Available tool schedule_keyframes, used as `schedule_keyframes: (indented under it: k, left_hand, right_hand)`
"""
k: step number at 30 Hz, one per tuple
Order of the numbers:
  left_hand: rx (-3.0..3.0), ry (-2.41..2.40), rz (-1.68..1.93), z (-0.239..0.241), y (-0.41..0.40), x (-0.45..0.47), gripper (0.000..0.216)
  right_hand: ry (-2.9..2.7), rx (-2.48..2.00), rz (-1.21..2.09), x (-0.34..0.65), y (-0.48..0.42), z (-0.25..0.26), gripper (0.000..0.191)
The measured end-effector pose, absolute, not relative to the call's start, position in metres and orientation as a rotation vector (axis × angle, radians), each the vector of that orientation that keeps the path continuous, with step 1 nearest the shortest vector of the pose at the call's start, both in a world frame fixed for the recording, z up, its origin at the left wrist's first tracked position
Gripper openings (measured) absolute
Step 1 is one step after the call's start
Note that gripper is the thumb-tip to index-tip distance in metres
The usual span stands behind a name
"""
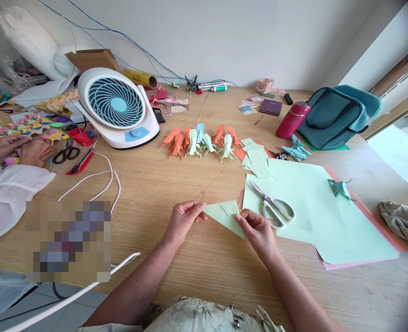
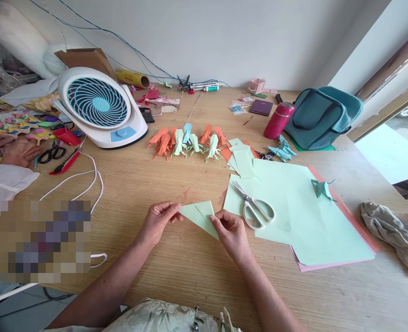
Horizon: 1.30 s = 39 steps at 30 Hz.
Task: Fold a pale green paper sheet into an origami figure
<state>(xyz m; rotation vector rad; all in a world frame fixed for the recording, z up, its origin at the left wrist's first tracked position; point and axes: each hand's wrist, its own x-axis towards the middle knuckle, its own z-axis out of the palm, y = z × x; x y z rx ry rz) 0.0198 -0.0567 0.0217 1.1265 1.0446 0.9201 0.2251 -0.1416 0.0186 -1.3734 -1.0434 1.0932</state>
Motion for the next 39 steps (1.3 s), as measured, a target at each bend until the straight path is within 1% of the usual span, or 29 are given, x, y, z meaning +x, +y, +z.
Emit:
schedule_keyframes:
  k: [2,4,6,8,11,13,16,19,21,23,25,29,35,37,39]
  left_hand:
    - [1.045,1.074,1.022,0.022,-0.054,0.018,0.030]
    - [0.977,1.040,1.037,0.023,-0.056,0.021,0.034]
    - [0.972,0.905,0.918,0.025,-0.064,0.030,0.039]
    - [0.983,0.762,0.758,0.028,-0.075,0.044,0.038]
    - [0.872,0.683,0.688,0.033,-0.090,0.066,0.032]
    - [0.772,0.719,0.767,0.035,-0.092,0.077,0.026]
    - [0.724,0.791,0.824,0.033,-0.084,0.083,0.026]
    - [0.688,0.859,0.854,0.027,-0.074,0.080,0.029]
    - [0.649,0.878,0.874,0.023,-0.071,0.077,0.031]
    - [0.617,0.890,0.877,0.021,-0.070,0.074,0.034]
    - [0.596,0.891,0.879,0.021,-0.070,0.071,0.036]
    - [0.586,0.850,0.886,0.024,-0.068,0.066,0.034]
    - [0.577,0.844,0.843,0.028,-0.065,0.059,0.030]
    - [0.549,0.845,0.836,0.030,-0.064,0.058,0.031]
    - [0.506,0.841,0.844,0.033,-0.064,0.058,0.031]
  right_hand:
    - [-0.990,-1.367,1.075,0.225,-0.142,0.020,0.035]
    - [-0.916,-1.360,1.051,0.225,-0.142,0.020,0.034]
    - [-0.860,-1.334,1.040,0.222,-0.142,0.019,0.034]
    - [-0.855,-1.302,1.037,0.216,-0.143,0.016,0.033]
    - [-0.975,-1.311,0.993,0.208,-0.144,0.014,0.033]
    - [-1.129,-1.366,0.906,0.209,-0.144,0.016,0.034]
    - [-1.282,-1.438,0.771,0.228,-0.142,0.022,0.033]
    - [-1.240,-1.576,0.539,0.265,-0.139,0.026,0.024]
    - [-1.323,-1.935,0.180,0.289,-0.138,0.022,0.025]
    - [-1.382,-2.209,0.051,0.306,-0.138,0.014,0.029]
    - [-1.435,-2.328,0.068,0.316,-0.140,0.006,0.031]
    - [-1.480,-2.392,0.098,0.321,-0.141,-0.004,0.035]
    - [-1.487,-2.448,0.102,0.316,-0.141,0.005,0.033]
    - [-1.425,-2.400,0.156,0.308,-0.144,0.014,0.032]
    - [-1.329,-2.258,0.351,0.297,-0.146,0.023,0.033]
